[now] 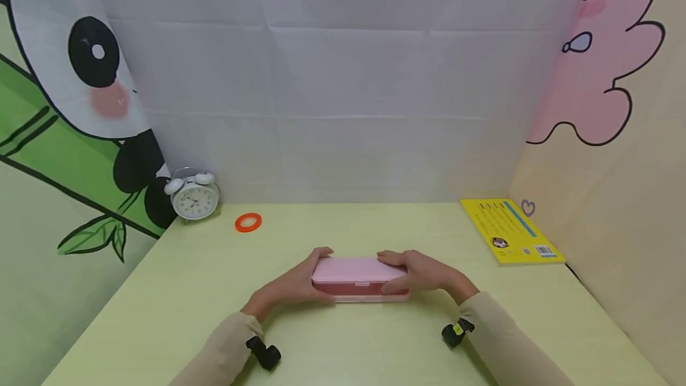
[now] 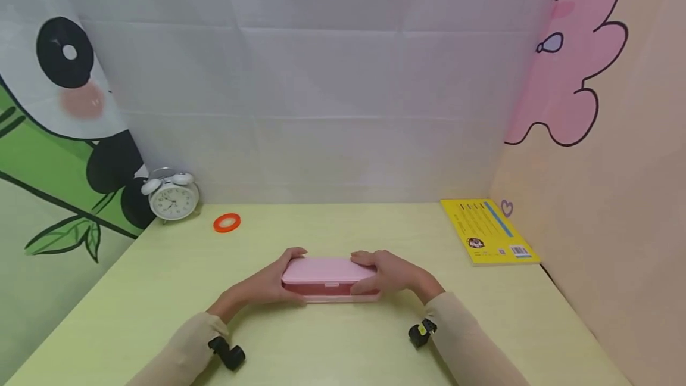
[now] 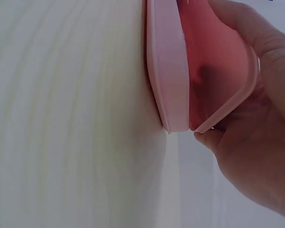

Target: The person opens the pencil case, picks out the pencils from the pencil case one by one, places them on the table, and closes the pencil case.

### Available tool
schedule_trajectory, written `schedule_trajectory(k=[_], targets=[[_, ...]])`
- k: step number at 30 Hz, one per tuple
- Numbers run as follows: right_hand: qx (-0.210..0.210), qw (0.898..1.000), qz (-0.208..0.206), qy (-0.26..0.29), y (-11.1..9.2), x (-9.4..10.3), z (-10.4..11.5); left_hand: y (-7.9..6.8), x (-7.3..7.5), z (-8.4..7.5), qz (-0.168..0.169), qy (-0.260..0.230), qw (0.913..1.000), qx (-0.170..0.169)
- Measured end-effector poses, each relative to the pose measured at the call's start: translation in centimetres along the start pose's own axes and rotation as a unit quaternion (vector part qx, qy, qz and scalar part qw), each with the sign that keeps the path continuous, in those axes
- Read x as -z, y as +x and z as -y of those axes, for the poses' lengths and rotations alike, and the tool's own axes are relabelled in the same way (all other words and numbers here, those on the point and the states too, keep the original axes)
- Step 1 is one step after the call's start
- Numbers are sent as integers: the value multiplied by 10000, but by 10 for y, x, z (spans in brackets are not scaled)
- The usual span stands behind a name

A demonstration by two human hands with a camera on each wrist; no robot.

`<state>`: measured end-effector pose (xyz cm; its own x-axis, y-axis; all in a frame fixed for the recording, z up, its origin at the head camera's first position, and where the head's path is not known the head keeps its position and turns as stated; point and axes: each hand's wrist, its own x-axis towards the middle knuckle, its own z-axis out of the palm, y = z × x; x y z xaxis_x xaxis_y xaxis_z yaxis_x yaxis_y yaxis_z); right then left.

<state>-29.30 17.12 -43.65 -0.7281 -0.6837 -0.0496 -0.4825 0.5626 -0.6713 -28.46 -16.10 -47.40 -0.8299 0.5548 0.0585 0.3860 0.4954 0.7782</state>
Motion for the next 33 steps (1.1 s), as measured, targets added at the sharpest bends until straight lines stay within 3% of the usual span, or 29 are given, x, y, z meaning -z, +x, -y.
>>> schedule_trajectory(k=[7,16,21,28,30,33], targets=[[-23,9992,-268,282,0,2,-6,0,5,4,29,-111,9999,-112],[-10,9848,-1348,1096,-1,10,-13,-4,9,5,-106,14,9999,71],[-191,9719,-1757,1557,0,13,-21,-3,9,6,-137,-148,9998,-23],[-327,9332,-2157,2857,3,14,-28,-3,8,8,-114,-319,9994,-69],[-329,9273,-2247,2976,3,13,-29,-3,9,8,-118,-339,9994,-27],[-327,9264,-2412,2874,3,11,-30,-3,9,7,-119,-417,9991,-42]])
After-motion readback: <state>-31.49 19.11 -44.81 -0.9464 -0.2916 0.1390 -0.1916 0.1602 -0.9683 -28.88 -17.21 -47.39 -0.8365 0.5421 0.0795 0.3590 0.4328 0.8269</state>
